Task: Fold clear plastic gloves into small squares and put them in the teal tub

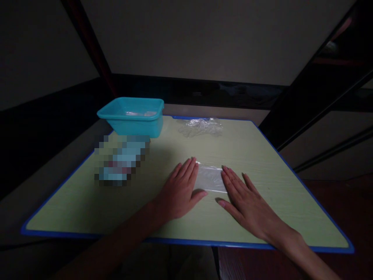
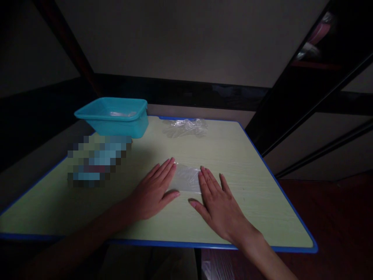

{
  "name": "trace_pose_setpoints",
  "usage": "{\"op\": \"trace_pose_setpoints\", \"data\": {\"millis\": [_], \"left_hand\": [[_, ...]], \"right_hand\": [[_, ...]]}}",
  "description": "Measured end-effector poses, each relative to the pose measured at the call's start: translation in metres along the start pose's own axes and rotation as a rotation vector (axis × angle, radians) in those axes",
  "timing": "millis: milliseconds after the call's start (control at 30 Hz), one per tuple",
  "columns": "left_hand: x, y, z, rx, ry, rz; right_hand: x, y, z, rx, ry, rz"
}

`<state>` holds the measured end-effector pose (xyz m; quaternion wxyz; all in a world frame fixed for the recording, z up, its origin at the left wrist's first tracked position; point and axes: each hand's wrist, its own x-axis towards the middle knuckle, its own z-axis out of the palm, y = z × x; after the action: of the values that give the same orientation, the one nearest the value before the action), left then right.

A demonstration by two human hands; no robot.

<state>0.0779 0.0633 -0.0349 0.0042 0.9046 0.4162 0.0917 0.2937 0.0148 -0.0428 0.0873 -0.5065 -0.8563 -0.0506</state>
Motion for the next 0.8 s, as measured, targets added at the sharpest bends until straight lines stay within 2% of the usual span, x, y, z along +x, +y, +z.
{"op": "trace_pose_setpoints", "data": {"millis": [167, 300, 400, 500, 800], "left_hand": [[-0.027, 0.010, -0.010, -0.031, 0.133, 0.045], [-0.053, 0.028, -0.001, -0.168, 0.243, 0.141], [-0.059, 0.034, 0.004, -0.174, 0.192, 0.113], [-0.058, 0.032, 0.001, -0.138, 0.114, 0.078], [-0.060, 0.011, -0.007, -0.052, 0.122, 0.021]], "right_hand": [[0.000, 0.009, -0.010, 0.136, -0.016, 0.025], [0.002, 0.022, -0.022, 0.239, -0.026, 0.045], [0.002, 0.028, -0.028, 0.258, -0.049, 0.041], [0.000, 0.029, -0.027, 0.254, -0.057, 0.042], [-0.007, 0.025, -0.026, 0.171, -0.089, -0.017]]}}
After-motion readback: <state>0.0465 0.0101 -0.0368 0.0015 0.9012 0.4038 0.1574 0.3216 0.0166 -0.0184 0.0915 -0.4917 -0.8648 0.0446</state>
